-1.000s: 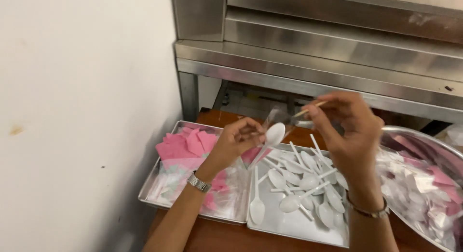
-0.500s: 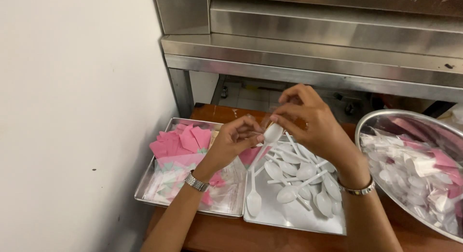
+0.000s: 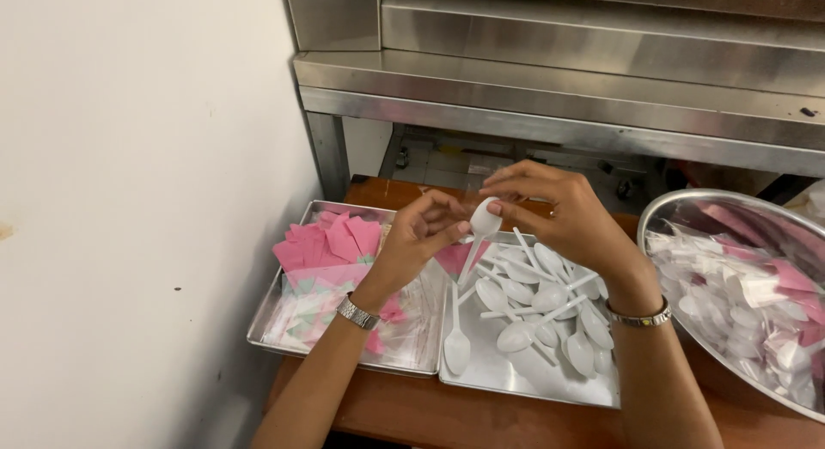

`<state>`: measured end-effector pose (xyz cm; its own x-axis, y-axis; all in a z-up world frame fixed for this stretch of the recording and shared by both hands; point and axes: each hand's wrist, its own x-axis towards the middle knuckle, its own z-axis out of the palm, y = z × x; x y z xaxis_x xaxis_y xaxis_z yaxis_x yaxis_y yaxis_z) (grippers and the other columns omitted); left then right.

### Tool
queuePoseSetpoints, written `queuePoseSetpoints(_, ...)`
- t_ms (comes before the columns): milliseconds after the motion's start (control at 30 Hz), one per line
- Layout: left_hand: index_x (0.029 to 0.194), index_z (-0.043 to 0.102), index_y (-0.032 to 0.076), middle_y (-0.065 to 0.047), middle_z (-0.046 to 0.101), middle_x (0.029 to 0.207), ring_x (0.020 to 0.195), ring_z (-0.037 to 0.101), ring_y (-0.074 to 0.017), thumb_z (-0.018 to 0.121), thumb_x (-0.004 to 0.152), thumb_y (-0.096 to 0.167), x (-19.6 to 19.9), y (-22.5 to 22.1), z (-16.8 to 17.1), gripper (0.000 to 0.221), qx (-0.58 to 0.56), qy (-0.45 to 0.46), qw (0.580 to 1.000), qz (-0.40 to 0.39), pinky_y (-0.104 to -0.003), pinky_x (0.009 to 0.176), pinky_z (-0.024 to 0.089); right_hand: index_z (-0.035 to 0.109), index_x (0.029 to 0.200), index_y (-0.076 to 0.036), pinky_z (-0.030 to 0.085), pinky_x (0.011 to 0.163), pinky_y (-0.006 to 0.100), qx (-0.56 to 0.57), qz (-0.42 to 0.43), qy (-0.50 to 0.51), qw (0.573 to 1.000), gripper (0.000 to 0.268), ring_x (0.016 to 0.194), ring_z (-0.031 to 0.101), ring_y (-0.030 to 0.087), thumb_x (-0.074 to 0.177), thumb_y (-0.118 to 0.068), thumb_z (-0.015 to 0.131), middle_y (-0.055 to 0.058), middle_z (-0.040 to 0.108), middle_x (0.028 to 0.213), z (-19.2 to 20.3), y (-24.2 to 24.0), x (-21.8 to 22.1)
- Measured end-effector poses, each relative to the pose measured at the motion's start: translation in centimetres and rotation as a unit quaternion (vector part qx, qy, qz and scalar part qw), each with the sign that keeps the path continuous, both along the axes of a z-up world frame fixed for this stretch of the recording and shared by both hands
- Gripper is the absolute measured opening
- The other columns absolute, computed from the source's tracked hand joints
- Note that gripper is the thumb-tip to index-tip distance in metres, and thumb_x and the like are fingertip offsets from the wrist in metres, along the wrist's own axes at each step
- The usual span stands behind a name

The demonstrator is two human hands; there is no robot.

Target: Packing individual plastic spoons into plastic sleeves and placing them in a bowl

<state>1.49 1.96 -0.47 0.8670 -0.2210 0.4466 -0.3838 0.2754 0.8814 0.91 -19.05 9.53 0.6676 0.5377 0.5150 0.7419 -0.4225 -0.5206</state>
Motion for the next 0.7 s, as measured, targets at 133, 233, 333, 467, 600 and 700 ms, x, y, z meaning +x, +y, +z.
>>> queuePoseSetpoints(133, 0.112, 0.064, 0.004, -0.015, 0.071, 0.103, 0.093, 0.071, -0.0196, 0.078, 0.091, 0.013, 0.0, 0.0, -0.2, 0.027, 0.003, 0.001, 1.000, -0.005, -0.034, 0.079, 0.062, 0.079, 0.108, -0.006, 0.058, 0.082, 0.044, -0.042, 0.005, 0.029, 0.999, 0.020, 0.088, 0.074, 0.029, 0.095, -0.018, 0.071, 0.017, 0.075, 0.104, 0.5, 0.0, -0.6)
queuePoseSetpoints(233, 0.111, 0.065, 0.004, -0.013, 0.070, 0.104, 0.094, 0.070, -0.0185, 0.078, 0.090, 0.012, -0.4, 0.0, 0.1, 0.026, 0.003, 0.014, 1.000, -0.008, -0.031, 0.078, 0.062, 0.080, 0.105, -0.005, 0.059, 0.083, 0.047, -0.096, 0.002, 0.100, 0.990, 0.024, 0.088, 0.075, 0.032, 0.092, -0.024, 0.074, 0.017, 0.075, 0.098, 0.4, -0.2, -0.8)
queuePoseSetpoints(333, 0.109, 0.065, 0.004, -0.012, 0.070, 0.107, 0.095, 0.070, -0.0178, 0.078, 0.089, 0.009, -0.7, -0.3, 0.4, 0.025, 0.005, 0.021, 1.000, -0.013, -0.029, 0.078, 0.062, 0.080, 0.101, -0.006, 0.059, 0.085, 0.047, -0.116, -0.006, 0.145, 0.983, 0.026, 0.088, 0.075, 0.032, 0.089, -0.029, 0.078, 0.016, 0.073, 0.098, 0.4, -0.2, -0.4)
queuePoseSetpoints(467, 0.110, 0.065, 0.004, -0.012, 0.069, 0.109, 0.097, 0.069, -0.0190, 0.079, 0.088, 0.010, -0.5, -0.5, 0.0, 0.027, 0.002, 0.016, 1.000, -0.002, -0.030, 0.079, 0.063, 0.081, 0.102, -0.005, 0.058, 0.086, 0.045, -0.102, -0.007, 0.138, 0.985, 0.025, 0.091, 0.072, 0.028, 0.091, -0.027, 0.076, 0.014, 0.071, 0.100, 0.5, 0.0, -0.2)
queuePoseSetpoints(600, 0.112, 0.067, 0.004, -0.015, 0.070, 0.112, 0.100, 0.072, -0.0217, 0.080, 0.087, 0.008, 0.0, -0.4, -0.4, 0.028, -0.001, 0.009, 1.000, 0.016, -0.033, 0.081, 0.063, 0.081, 0.108, -0.004, 0.057, 0.089, 0.048, -0.097, -0.015, 0.137, 0.986, 0.031, 0.096, 0.071, 0.034, 0.093, -0.030, 0.073, 0.019, 0.069, 0.107, 0.8, 0.0, -0.3)
queuePoseSetpoints(700, 0.112, 0.067, 0.006, -0.014, 0.071, 0.110, 0.100, 0.072, -0.0238, 0.082, 0.087, 0.015, -0.3, -0.4, -0.7, 0.031, 0.020, 0.014, 0.999, 0.033, -0.034, 0.083, 0.061, 0.080, 0.106, -0.006, 0.060, 0.076, 0.045, -0.046, -0.011, 0.037, 0.998, 0.019, 0.086, 0.072, 0.032, 0.092, -0.016, 0.074, 0.016, 0.070, 0.100, -0.1, -0.3, 0.1)
